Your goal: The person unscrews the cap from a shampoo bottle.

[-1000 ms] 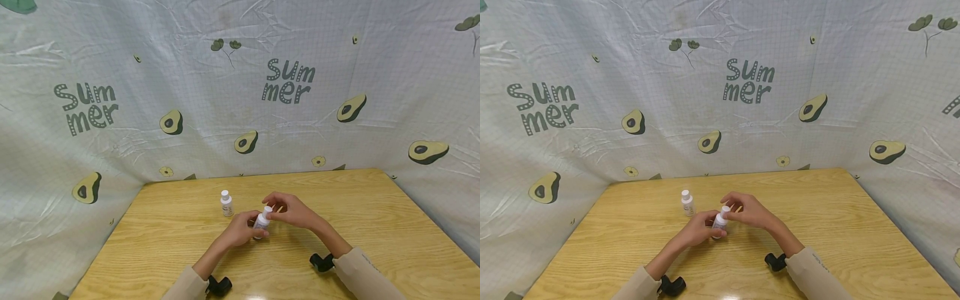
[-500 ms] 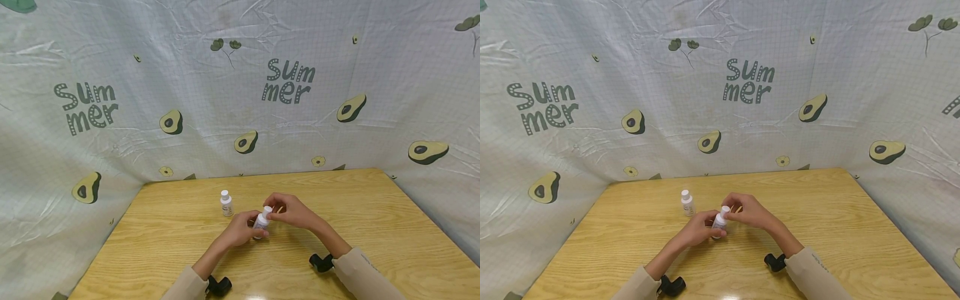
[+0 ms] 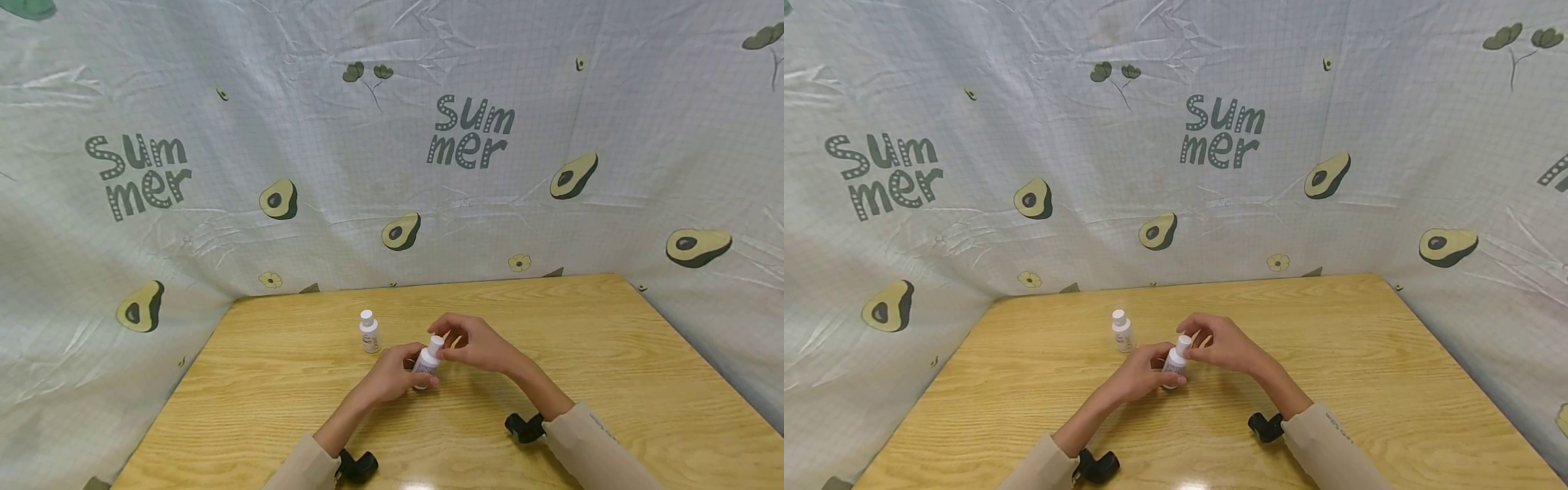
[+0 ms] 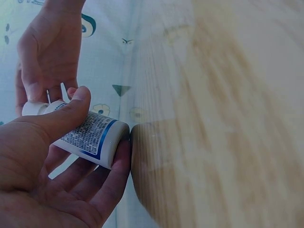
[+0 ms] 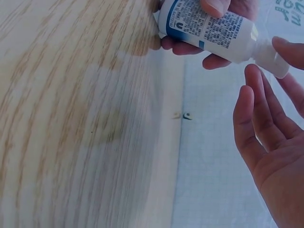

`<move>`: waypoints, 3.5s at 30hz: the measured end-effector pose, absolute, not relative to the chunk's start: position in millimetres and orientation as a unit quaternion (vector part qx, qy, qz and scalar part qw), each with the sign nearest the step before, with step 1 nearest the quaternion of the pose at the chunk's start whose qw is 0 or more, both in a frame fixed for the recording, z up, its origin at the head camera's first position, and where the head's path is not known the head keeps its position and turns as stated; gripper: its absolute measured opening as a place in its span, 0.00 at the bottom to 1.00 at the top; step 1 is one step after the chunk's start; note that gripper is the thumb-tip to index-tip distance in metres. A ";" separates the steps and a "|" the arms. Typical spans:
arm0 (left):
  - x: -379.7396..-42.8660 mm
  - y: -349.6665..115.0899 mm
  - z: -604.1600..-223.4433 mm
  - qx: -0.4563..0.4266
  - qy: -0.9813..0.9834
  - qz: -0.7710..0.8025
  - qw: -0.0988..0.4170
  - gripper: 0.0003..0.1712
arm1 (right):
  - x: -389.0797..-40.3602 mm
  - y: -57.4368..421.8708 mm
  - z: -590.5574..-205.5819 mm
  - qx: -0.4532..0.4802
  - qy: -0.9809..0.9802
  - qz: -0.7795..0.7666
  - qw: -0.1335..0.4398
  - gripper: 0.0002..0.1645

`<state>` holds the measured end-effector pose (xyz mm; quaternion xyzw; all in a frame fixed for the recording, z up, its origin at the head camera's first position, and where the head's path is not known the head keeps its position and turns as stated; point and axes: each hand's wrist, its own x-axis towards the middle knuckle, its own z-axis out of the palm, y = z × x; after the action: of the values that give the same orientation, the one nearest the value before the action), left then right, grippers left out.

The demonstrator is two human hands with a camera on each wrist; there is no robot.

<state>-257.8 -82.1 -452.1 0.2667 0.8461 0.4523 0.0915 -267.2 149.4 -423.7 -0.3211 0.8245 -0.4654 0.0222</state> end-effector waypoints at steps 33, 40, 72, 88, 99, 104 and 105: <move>-255.7 -82.1 -451.5 0.272 0.847 0.449 0.086 0.19 | -264.9 148.2 -422.4 -0.331 0.819 -0.469 0.019 0.17; -255.6 -81.1 -451.1 0.270 0.848 0.448 0.084 0.19 | -265.7 147.6 -423.7 -0.306 0.832 -0.462 0.008 0.13; -257.1 -81.2 -452.6 0.264 0.847 0.454 0.088 0.19 | -265.0 148.1 -421.7 -0.313 0.825 -0.470 0.009 0.14; -256.3 -81.6 -451.4 0.267 0.845 0.454 0.088 0.19 | -265.7 149.2 -421.2 -0.305 0.834 -0.461 -0.004 0.17; -257.1 -80.9 -451.9 0.267 0.845 0.455 0.089 0.20 | -267.0 149.7 -423.5 -0.303 0.836 -0.457 -0.010 0.08; -256.2 -80.3 -450.8 0.268 0.845 0.454 0.089 0.20 | -266.0 151.5 -421.5 -0.319 0.827 -0.464 0.002 0.11; -256.1 -80.2 -450.8 0.268 0.845 0.454 0.089 0.20 | -265.7 151.7 -421.1 -0.321 0.824 -0.466 0.004 0.12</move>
<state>-256.1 -80.2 -450.8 0.2683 0.8449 0.4540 0.0892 -265.7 151.7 -421.1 -0.3214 0.8244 -0.4659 0.0043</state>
